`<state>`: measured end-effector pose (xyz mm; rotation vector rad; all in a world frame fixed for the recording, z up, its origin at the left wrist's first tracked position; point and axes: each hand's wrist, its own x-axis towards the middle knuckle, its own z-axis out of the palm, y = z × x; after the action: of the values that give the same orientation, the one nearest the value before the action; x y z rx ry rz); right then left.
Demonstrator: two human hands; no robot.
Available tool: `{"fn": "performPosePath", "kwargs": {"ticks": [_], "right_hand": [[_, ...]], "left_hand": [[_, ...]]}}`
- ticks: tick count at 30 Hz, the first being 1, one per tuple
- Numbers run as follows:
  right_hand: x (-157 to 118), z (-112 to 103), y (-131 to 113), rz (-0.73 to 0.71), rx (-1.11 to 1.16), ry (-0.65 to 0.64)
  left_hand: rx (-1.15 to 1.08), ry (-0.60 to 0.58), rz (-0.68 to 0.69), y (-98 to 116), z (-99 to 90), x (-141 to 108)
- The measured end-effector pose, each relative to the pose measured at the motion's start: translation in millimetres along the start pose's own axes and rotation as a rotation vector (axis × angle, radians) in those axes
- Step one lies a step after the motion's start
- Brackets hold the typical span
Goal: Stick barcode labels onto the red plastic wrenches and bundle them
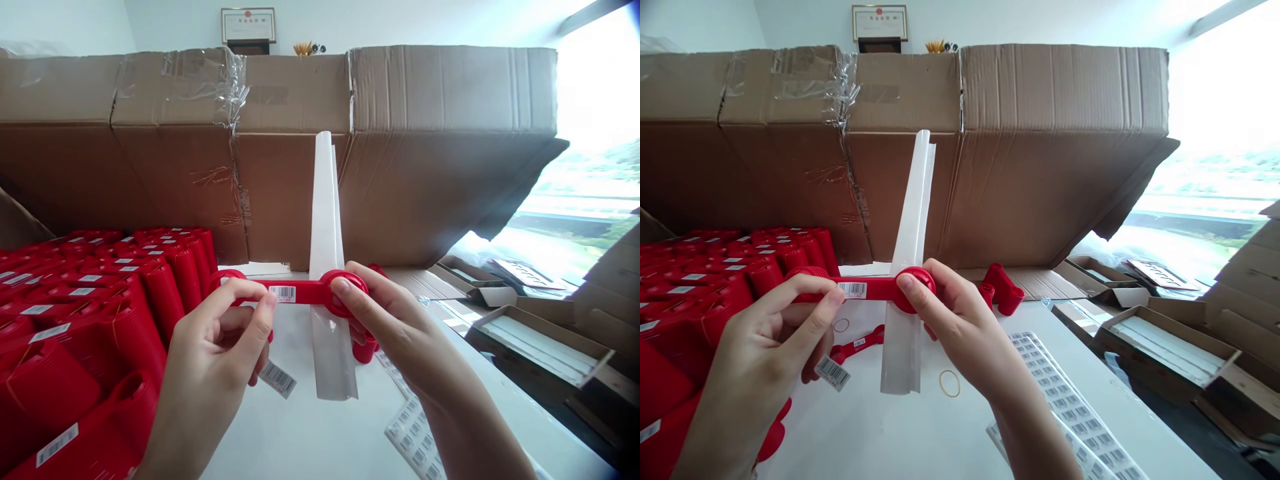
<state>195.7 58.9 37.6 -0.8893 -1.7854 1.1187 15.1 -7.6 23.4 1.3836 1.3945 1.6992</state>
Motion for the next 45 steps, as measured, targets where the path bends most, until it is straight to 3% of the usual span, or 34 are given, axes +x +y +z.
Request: {"fn": "performPosePath", "kwargs": {"ticks": [6,13,18,30,36,40,45], "right_hand": [[-2,2,0,0.022,-0.003,0.003],[-2,3,-1,0.022,-0.012,0.013],[-1,5,-3,0.028,-0.008,0.009],[4,5,-1,0.054,0.054,-0.019],[14,-3,7,0.093,0.031,0.057],[15,-6,9,0.091,0.021,0.057],[6,-1,4,0.062,0.022,0.010]], "left_hand": [[-0.008,0.129,-0.086,11,12.9,-8],[-0.058,0.015,-0.043,0,2.5,0],[-0.140,0.041,-0.073,-1,2.7,-4],[-0.199,0.160,0.050,-5,21.6,-6],[-0.217,0.356,0.240,1,13.1,-18],[-0.128,0.234,0.120,1,3.1,-13],[-0.078,0.128,0.040,-3,7.5,0]]}}
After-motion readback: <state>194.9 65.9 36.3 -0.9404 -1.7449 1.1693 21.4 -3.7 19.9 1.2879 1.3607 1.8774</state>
